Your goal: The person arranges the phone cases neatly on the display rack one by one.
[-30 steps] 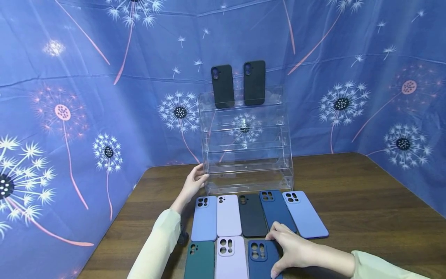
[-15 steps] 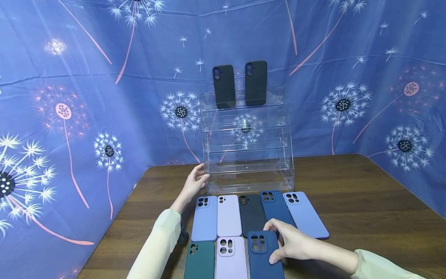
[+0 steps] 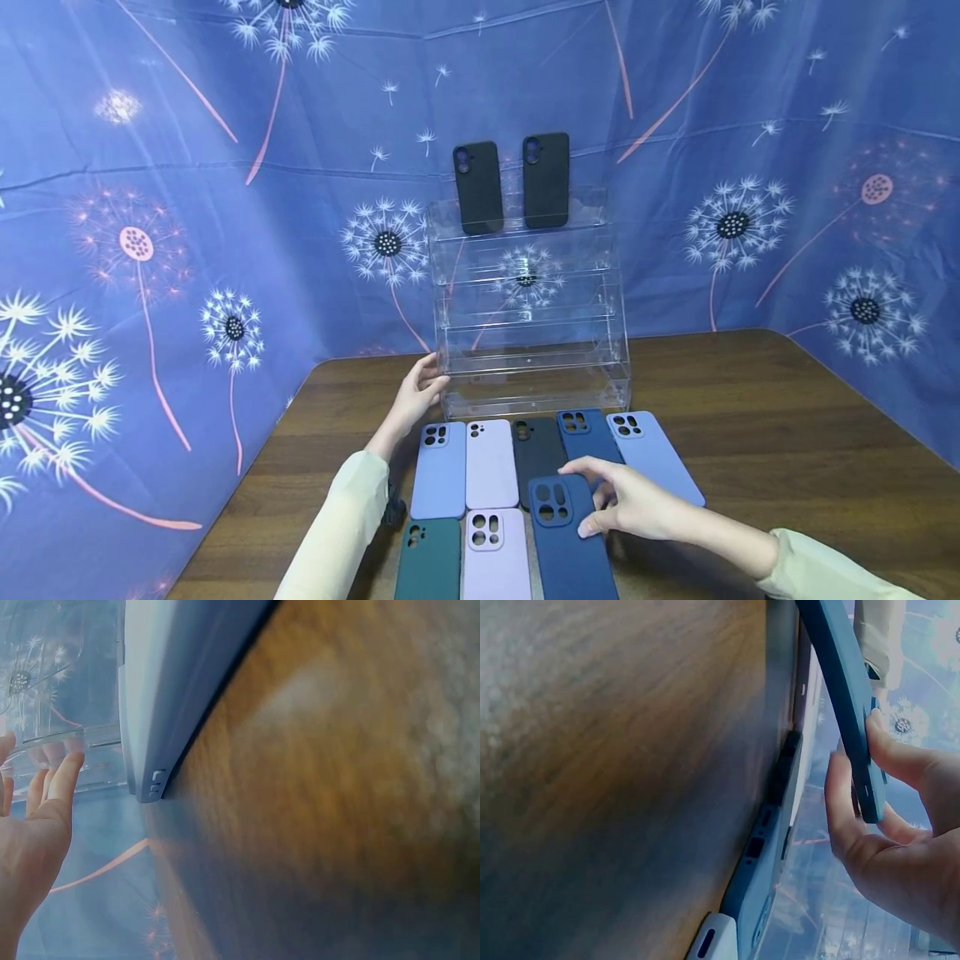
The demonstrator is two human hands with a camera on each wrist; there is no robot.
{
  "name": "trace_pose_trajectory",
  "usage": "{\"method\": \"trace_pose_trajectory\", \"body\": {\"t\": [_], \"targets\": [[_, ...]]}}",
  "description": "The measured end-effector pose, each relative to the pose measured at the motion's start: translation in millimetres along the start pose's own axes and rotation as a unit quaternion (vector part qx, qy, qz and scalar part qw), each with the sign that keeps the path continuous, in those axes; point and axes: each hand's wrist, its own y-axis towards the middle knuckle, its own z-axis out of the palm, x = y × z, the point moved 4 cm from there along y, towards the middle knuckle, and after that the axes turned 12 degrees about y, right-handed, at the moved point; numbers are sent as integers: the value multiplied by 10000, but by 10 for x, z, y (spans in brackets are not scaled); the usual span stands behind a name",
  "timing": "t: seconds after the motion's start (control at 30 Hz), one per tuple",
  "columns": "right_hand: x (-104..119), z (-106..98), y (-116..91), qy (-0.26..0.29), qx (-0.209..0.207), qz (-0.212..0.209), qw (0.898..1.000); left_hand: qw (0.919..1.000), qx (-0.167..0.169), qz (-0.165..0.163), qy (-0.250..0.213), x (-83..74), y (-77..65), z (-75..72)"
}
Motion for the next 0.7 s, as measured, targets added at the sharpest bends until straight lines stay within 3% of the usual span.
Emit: {"method": "trace_pose_trajectory", "body": {"t": [0.13,0.27,0.7], "targets": [[0,-17,1,403,-103,344,9985,9999,-105,-71,14,127,72,11],[-2,-46,7,653,-238,510,9963,9998,-146,-78,86,158,94,21],[250,-163,56,337,-126,-326,9988,9999,106,33,33,-90,-73,-22]]}}
